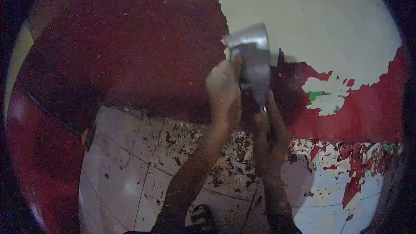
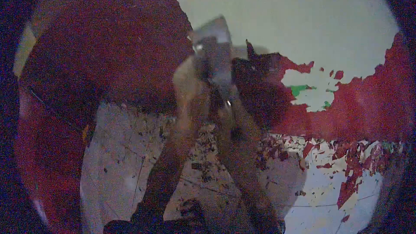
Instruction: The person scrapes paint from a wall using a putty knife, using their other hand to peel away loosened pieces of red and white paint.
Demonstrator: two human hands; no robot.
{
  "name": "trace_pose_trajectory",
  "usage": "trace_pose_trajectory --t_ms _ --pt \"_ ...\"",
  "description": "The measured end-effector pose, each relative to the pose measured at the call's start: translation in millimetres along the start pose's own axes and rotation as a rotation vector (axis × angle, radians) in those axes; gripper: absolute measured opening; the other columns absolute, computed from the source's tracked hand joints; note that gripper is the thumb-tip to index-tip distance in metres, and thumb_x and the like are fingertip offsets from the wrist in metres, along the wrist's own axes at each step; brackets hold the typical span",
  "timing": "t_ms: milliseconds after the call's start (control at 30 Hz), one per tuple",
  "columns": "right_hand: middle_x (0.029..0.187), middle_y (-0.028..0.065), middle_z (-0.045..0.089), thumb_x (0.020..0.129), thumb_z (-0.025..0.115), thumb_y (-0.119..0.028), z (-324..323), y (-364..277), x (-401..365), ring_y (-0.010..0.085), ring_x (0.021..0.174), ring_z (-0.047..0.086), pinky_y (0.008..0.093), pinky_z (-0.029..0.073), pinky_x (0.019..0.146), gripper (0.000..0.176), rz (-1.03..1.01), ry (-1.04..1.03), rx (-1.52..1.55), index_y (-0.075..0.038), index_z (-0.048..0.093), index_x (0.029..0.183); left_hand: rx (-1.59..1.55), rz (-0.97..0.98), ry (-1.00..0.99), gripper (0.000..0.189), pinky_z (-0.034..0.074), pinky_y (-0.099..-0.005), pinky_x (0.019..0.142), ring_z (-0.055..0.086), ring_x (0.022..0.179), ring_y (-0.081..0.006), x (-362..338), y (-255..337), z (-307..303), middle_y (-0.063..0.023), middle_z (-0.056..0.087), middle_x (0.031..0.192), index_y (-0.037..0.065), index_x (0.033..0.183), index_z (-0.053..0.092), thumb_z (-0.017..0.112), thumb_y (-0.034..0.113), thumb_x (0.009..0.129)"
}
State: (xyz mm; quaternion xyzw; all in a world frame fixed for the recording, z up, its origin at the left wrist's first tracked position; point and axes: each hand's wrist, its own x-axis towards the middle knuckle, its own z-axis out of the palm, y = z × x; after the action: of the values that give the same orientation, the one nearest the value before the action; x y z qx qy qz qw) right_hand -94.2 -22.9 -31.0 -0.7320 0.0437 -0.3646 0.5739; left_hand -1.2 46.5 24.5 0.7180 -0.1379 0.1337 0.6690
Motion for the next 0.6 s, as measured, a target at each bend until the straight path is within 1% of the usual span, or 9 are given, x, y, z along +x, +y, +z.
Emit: trace_pose_trajectory --t_ms 33,100,167,267,333,400,467,567,600 --pt "0.115 0.0107 0.06 0.094 0.05 -0.015 -1 -12 1 0.0097 0.078 0.052 0.0235 0.044 0.071 0.043 0.072 -0.03 0.037 0.001 0.044 0.133 -0.079 0.029 -0.009 0.042 0.038 -0.0241 0.055 0.046 0.064 -0.0064 4 0 -1 0.0012 0.053 0.072 0.002 0.085 0.059 0.051 0.042 0.094" --pt "0.112 0.0111 0.061 0.094 0.05 -0.016 -5 -16 1 0.0094 0.076 0.051 0.0241 0.044 0.069 0.044 0.165 -0.06 0.099 0.001 0.044 0.134 -0.088 0.032 -0.022 0.045 0.038 -0.0243 0.052 0.046 0.062 -0.0066 4 3 0 0.001 0.053 0.07 0.002 0.086 0.059 0.05 0.045 0.094" --pt "0.106 0.0103 0.062 0.094 0.05 -0.017 -15 -9 -2 0.0086 0.073 0.049 0.0241 0.044 0.066 0.044 0.218 -0.072 0.143 0.0 0.044 0.134 0.056 -0.032 -0.022 0.046 0.037 -0.0248 0.049 0.045 0.06 -0.007 -3 6 6 0.0005 0.053 0.069 0.002 0.087 0.059 0.05 0.047 0.093" --pt "0.095 0.0059 0.062 0.093 0.051 -0.017 -8 -13 -3 0.008 0.072 0.047 0.023 0.042 0.065 0.045 0.042 -0.028 0.105 0.0 0.044 0.134 -0.185 -0.051 -0.094 0.044 0.037 -0.026 0.046 0.044 0.057 -0.0069 2 -13 2 -0.0003 0.052 0.069 0.003 0.089 0.058 0.049 0.046 0.094" --pt "0.092 0.0047 0.061 0.093 0.051 -0.017 -8 2 -7 0.0084 0.073 0.047 0.0233 0.043 0.066 0.045 -0.024 0.003 0.051 -0.001 0.044 0.134 -0.147 -0.069 -0.058 0.045 0.037 -0.0255 0.048 0.044 0.058 -0.0068 -5 -22 5 -0.0002 0.052 0.068 0.001 0.091 0.057 0.049 0.046 0.094" --pt "0.092 0.0049 0.061 0.093 0.052 -0.017 -9 -1 -2 0.0088 0.075 0.048 0.0235 0.043 0.067 0.045 -0.002 -0.004 0.02 -0.001 0.044 0.134 -0.118 0.01 -0.043 0.046 0.038 -0.0251 0.05 0.044 0.06 -0.007 1 -20 7 0.0 0.052 0.069 0.0 0.092 0.057 0.049 0.045 0.095" --pt "0.097 0.0066 0.062 0.093 0.052 -0.016 -12 -12 -1 0.0093 0.078 0.05 0.0238 0.044 0.07 0.045 0.169 -0.067 0.006 -0.001 0.044 0.135 -0.078 0.123 -0.045 0.046 0.039 -0.0248 0.052 0.045 0.063 -0.0076 6 -20 4 0.0004 0.052 0.07 -0.002 0.094 0.057 0.049 0.044 0.095" --pt "0.101 0.0063 0.062 0.093 0.051 -0.015 -9 4 -3 0.0073 0.075 0.048 0.0224 0.043 0.067 0.045 -0.024 -0.023 0.02 -0.001 0.043 0.135 -0.253 -0.025 -0.094 0.043 0.04 -0.0244 0.057 0.047 0.066 -0.0086 -3 -16 2 0.0009 0.053 0.074 -0.003 0.096 0.057 0.05 0.04 0.095" --pt "0.101 0.0063 0.062 0.093 0.051 -0.014 -12 2 -3 0.0069 0.075 0.048 0.0221 0.043 0.067 0.045 0.021 -0.04 0.039 -0.001 0.043 0.135 -0.218 -0.018 -0.075 0.041 0.04 -0.0245 0.058 0.047 0.067 -0.0084 -2 -18 3 0.0009 0.053 0.075 -0.002 0.097 0.057 0.051 0.039 0.095"
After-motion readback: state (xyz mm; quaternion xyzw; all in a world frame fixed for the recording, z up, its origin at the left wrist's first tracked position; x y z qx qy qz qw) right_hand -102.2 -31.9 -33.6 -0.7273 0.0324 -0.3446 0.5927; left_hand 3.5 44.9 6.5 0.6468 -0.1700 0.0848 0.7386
